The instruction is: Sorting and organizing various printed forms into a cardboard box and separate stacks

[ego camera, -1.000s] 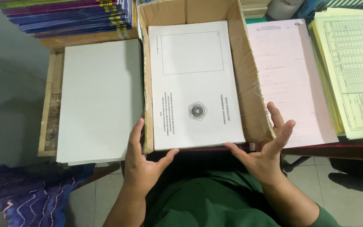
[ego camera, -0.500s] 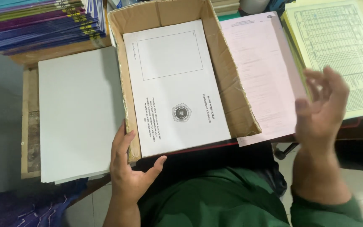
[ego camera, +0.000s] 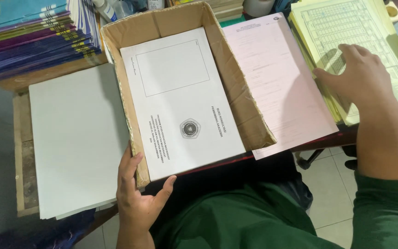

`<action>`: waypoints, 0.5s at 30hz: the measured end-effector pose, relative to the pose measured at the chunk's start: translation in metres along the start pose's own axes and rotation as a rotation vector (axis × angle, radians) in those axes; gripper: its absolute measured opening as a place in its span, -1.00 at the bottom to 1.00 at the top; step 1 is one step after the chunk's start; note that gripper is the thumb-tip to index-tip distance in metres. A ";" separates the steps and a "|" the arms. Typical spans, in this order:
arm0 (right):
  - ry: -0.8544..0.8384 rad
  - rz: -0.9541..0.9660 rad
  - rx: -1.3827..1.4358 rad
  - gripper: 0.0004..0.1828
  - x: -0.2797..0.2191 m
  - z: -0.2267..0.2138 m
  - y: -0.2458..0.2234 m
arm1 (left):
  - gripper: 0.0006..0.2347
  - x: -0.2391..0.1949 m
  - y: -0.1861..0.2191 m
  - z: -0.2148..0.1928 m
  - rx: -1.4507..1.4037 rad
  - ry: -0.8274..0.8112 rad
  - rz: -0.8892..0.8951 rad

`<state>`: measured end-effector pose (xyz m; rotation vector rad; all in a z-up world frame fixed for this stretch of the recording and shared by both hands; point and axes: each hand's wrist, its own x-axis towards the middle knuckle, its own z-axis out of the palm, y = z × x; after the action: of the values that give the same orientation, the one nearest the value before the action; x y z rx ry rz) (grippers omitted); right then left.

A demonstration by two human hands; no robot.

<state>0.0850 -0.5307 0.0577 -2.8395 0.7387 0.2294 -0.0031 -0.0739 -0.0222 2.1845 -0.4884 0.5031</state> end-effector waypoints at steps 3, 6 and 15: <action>0.055 -0.074 -0.045 -0.09 0.012 0.012 0.017 | -0.35 0.001 0.000 -0.001 -0.003 -0.008 -0.012; 0.049 -0.100 -0.029 -0.19 0.014 0.009 0.020 | -0.36 0.003 -0.001 -0.001 0.005 -0.011 0.024; -0.018 -0.062 0.083 -0.16 0.009 -0.002 0.015 | -0.35 0.002 -0.002 -0.002 0.007 -0.010 0.011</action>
<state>0.0856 -0.5484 0.0557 -2.7726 0.6401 0.2092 -0.0005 -0.0717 -0.0213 2.1934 -0.5051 0.5014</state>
